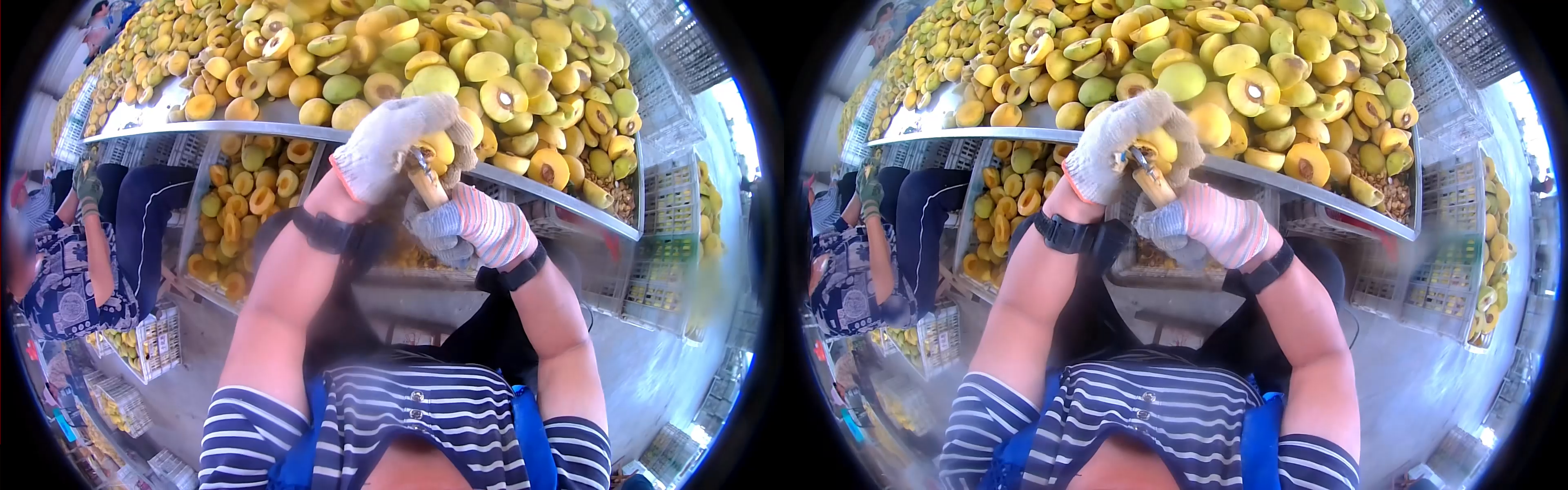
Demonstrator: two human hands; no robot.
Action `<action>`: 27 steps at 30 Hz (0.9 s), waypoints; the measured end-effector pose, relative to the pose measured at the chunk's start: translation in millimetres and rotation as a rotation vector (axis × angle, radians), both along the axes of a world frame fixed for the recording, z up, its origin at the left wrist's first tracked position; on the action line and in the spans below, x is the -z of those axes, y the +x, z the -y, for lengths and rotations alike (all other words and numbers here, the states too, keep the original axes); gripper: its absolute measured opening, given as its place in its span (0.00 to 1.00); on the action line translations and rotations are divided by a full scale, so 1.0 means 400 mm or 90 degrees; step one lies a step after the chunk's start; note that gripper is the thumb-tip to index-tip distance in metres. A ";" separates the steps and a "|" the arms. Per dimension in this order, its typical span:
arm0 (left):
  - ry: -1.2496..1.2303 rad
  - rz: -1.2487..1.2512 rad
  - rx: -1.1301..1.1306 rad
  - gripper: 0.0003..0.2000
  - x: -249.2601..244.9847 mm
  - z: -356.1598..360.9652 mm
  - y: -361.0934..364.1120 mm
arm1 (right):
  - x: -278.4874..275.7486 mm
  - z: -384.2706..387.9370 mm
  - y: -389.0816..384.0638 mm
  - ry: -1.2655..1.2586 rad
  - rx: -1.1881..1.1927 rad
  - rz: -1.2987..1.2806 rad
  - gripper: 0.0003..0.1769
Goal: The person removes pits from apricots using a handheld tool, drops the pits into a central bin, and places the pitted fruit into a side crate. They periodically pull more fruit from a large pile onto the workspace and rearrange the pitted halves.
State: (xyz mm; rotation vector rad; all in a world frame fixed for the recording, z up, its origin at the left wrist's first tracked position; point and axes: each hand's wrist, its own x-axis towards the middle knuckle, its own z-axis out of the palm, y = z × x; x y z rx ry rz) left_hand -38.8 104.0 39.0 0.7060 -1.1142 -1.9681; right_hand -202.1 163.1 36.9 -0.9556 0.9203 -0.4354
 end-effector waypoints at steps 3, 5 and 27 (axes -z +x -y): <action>0.082 -0.145 -0.131 0.23 0.004 0.010 0.010 | -0.006 0.001 -0.042 0.010 -0.074 -0.029 0.14; 0.034 -0.159 -0.168 0.21 -0.011 -0.002 0.062 | -0.005 -0.008 -0.058 -0.116 -0.099 -0.156 0.16; -0.031 -0.145 -0.094 0.13 0.070 0.078 -0.044 | 0.041 -0.004 -0.124 -0.505 0.050 -0.527 0.13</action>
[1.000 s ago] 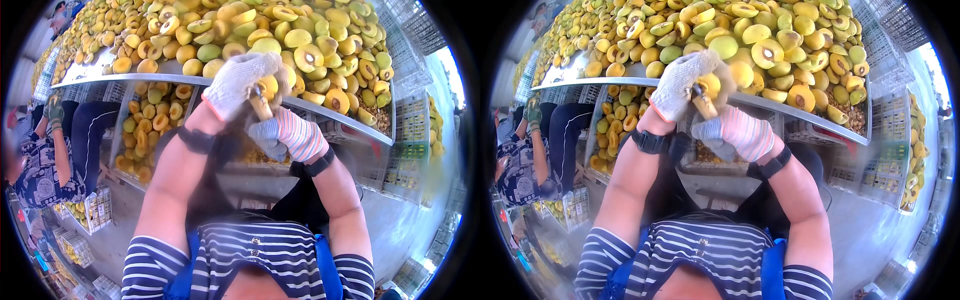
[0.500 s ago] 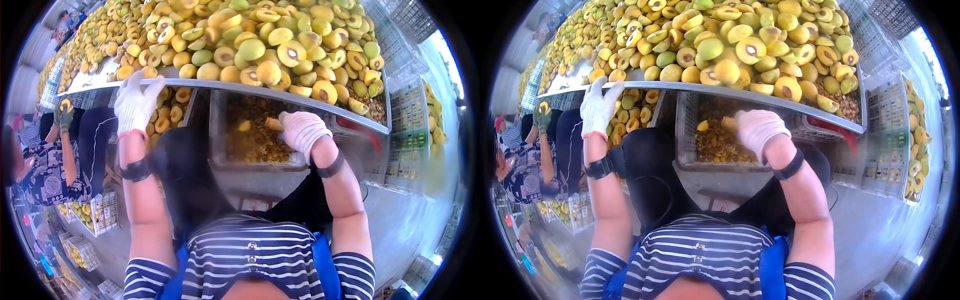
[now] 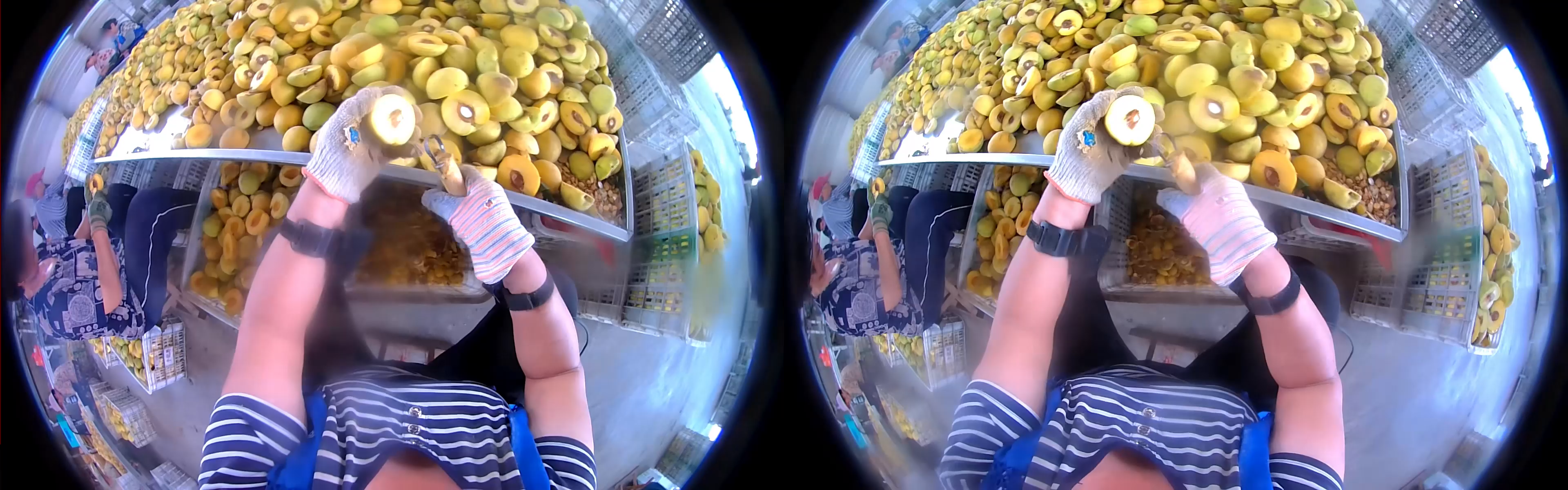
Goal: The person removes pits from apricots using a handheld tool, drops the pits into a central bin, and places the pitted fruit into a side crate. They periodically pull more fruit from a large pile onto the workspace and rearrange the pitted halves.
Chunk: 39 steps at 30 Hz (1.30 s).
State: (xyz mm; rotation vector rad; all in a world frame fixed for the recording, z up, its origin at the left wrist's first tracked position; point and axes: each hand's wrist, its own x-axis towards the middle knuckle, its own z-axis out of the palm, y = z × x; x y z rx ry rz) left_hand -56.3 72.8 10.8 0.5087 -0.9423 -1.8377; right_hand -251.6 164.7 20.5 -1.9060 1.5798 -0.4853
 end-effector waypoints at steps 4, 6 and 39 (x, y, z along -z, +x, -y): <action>-0.157 0.124 -0.096 0.15 0.009 -0.036 0.001 | 0.048 0.021 0.047 -0.247 -0.213 -0.262 0.17; -0.030 -0.103 -0.045 0.16 0.043 -0.036 0.002 | 0.101 0.054 0.086 -0.267 -0.171 -0.080 0.18; -0.215 0.320 -0.012 0.11 -0.034 -0.052 0.055 | 0.025 0.019 0.131 0.110 -0.105 0.321 0.07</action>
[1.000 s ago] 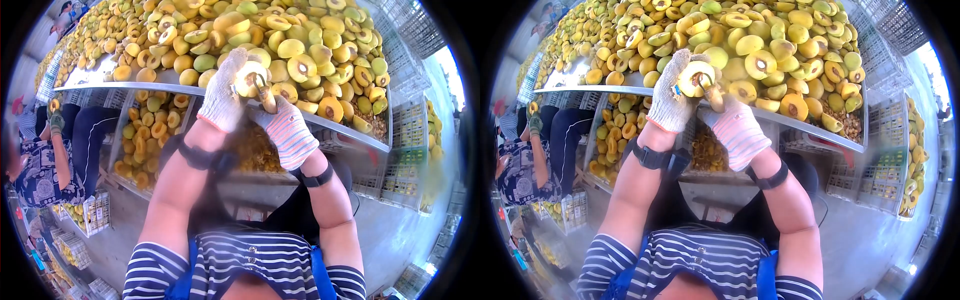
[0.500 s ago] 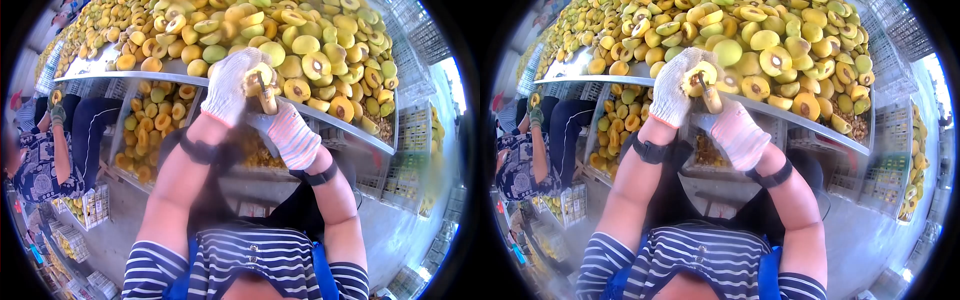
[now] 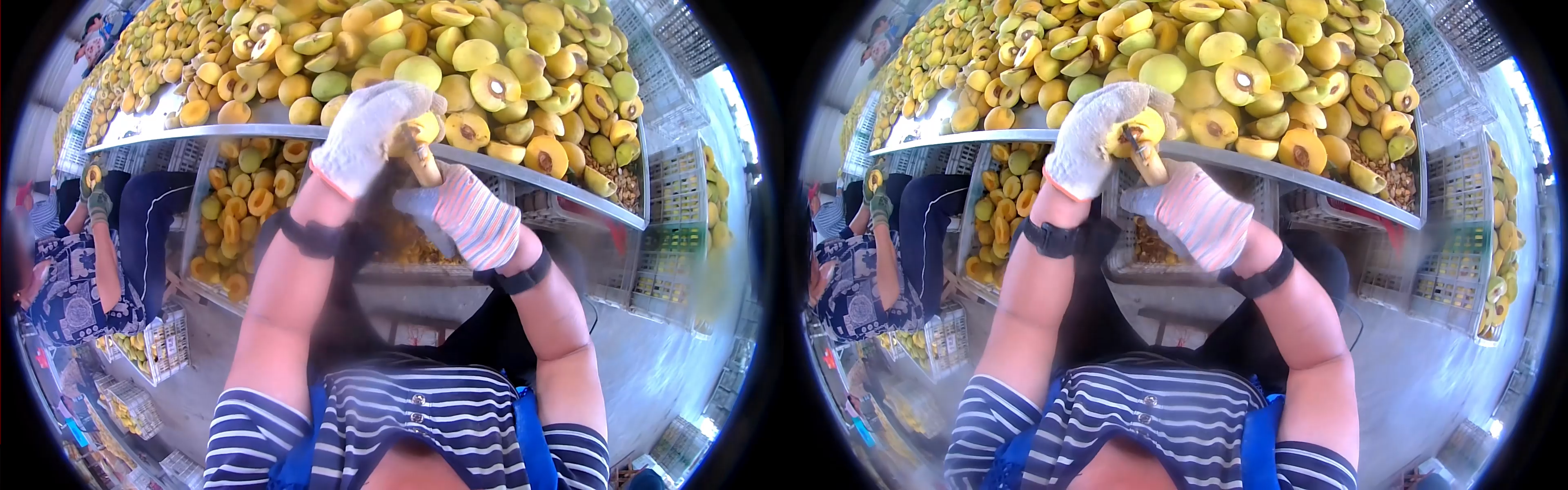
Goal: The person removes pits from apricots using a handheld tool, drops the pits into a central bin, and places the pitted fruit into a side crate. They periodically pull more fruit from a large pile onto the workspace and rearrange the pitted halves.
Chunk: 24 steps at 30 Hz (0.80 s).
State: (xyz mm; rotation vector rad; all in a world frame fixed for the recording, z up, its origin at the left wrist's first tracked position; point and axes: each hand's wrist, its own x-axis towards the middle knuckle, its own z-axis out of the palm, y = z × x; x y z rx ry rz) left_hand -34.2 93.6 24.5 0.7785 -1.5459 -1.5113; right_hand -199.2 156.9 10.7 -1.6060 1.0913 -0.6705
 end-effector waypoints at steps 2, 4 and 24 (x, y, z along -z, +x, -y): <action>-0.075 0.075 -0.034 0.14 0.001 -0.006 -0.007 | -0.025 -0.009 -0.011 0.358 0.057 0.103 0.07; -0.393 0.153 -0.192 0.15 0.018 -0.016 -0.011 | -0.006 -0.008 -0.028 -0.029 -0.058 -0.044 0.09; 0.274 -0.345 -0.118 0.26 -0.004 -0.015 0.025 | -0.058 -0.037 -0.057 0.454 -0.078 0.188 0.18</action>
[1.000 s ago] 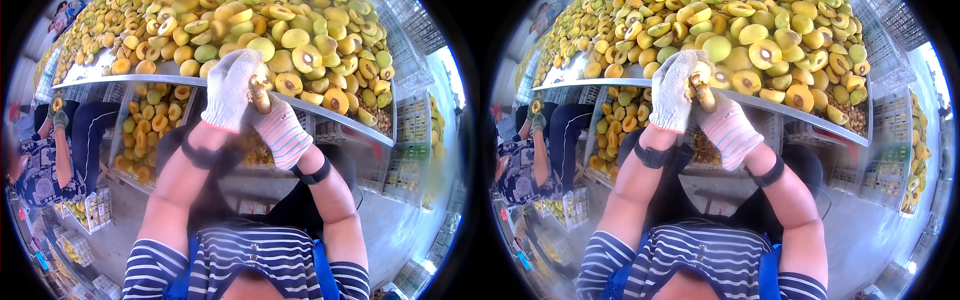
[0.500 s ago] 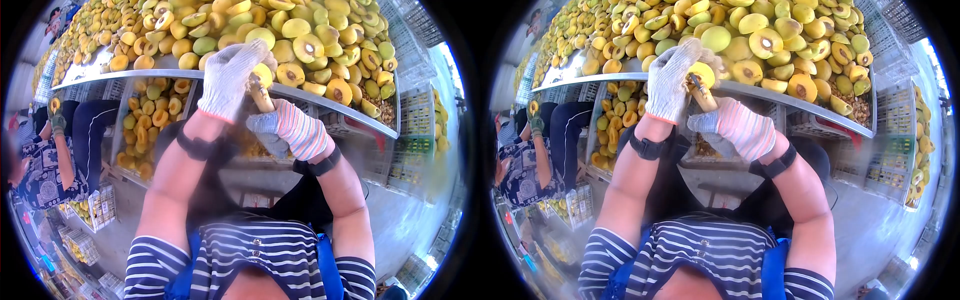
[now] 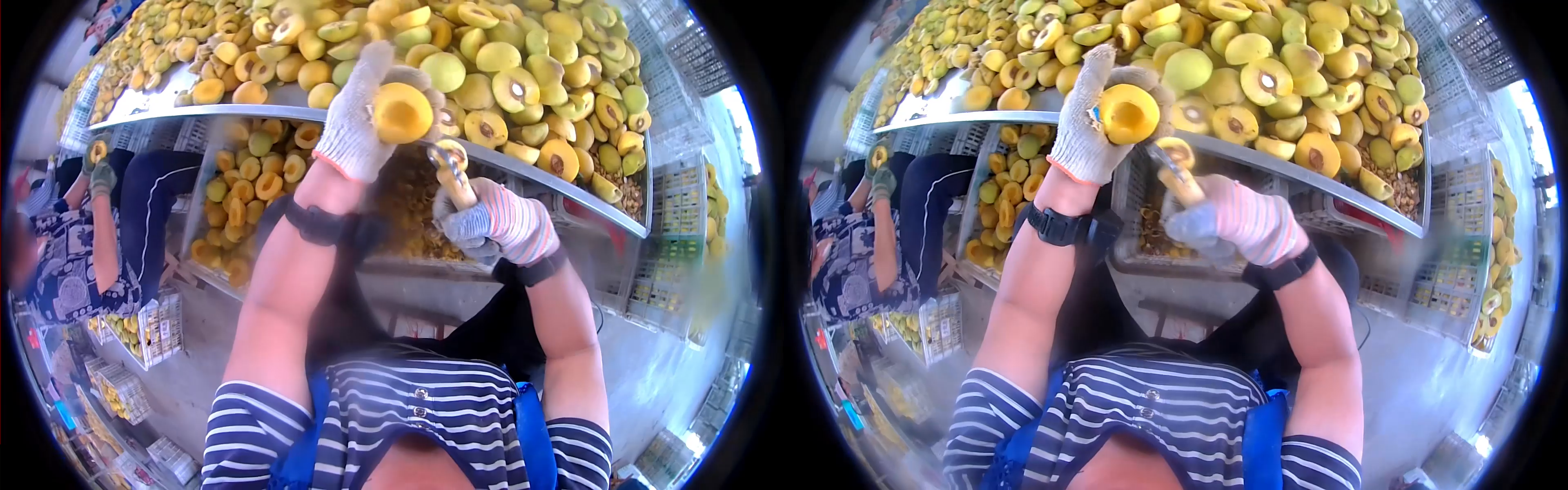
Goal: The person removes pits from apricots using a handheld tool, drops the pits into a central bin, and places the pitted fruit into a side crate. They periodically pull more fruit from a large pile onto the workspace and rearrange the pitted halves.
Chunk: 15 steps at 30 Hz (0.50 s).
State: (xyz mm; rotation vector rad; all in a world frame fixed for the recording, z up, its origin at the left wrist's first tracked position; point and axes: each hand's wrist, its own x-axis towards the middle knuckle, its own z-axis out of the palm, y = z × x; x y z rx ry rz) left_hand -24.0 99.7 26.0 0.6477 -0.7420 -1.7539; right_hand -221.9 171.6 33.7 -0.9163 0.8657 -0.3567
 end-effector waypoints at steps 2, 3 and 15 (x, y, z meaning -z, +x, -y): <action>-0.366 0.308 -0.293 0.26 0.004 -0.030 -0.004 | -0.006 0.002 -0.007 -0.105 -0.036 -0.119 0.19; -0.223 0.263 -0.206 0.26 -0.013 -0.028 0.059 | 0.017 0.005 -0.020 -0.112 -0.036 -0.113 0.19; -0.365 1.368 0.040 0.27 0.033 0.068 -0.168 | 0.091 -0.020 -0.105 -0.571 0.163 -0.487 0.23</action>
